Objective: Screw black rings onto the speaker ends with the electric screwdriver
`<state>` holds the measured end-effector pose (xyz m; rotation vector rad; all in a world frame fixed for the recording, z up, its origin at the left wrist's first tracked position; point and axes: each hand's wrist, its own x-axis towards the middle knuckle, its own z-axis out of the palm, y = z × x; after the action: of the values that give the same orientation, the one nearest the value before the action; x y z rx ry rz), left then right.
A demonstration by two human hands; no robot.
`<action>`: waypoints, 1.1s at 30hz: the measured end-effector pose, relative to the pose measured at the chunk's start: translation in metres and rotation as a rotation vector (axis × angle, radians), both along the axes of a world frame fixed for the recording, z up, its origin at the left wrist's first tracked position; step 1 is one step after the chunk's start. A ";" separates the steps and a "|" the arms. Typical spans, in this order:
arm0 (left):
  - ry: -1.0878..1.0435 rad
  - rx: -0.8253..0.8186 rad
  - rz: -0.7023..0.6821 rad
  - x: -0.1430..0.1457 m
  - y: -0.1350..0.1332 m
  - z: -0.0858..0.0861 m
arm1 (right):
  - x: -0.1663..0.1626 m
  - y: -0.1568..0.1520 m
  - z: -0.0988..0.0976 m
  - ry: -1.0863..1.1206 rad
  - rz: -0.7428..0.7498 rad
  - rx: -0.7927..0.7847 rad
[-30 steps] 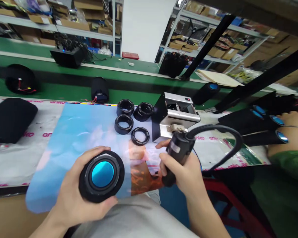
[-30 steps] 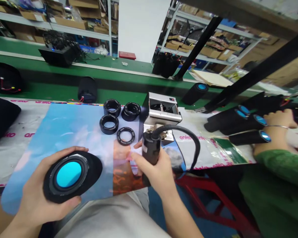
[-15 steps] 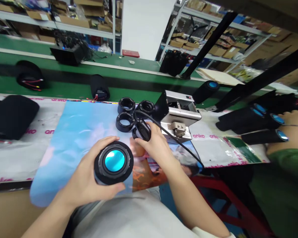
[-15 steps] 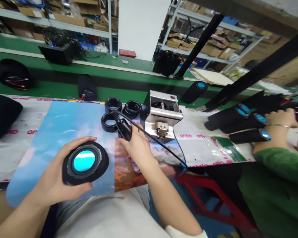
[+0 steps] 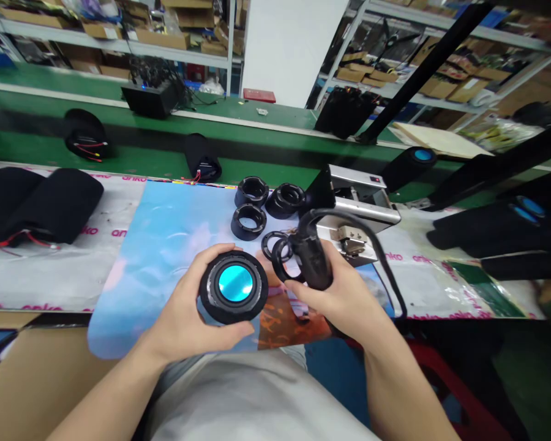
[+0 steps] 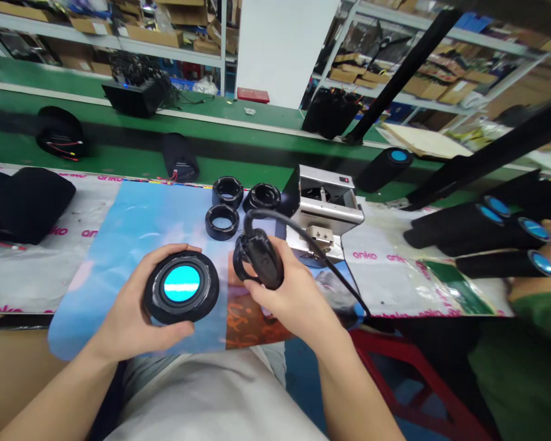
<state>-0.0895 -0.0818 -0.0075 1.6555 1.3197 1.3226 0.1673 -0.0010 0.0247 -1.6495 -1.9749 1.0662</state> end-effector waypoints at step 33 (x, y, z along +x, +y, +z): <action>0.101 0.101 0.288 -0.003 -0.003 0.007 | 0.005 -0.054 -0.054 -0.117 -0.088 0.005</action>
<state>-0.0926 -0.0845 -0.0007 1.6642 1.6231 1.5092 0.1725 -0.0551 -0.0293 -1.8161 -1.9543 0.9525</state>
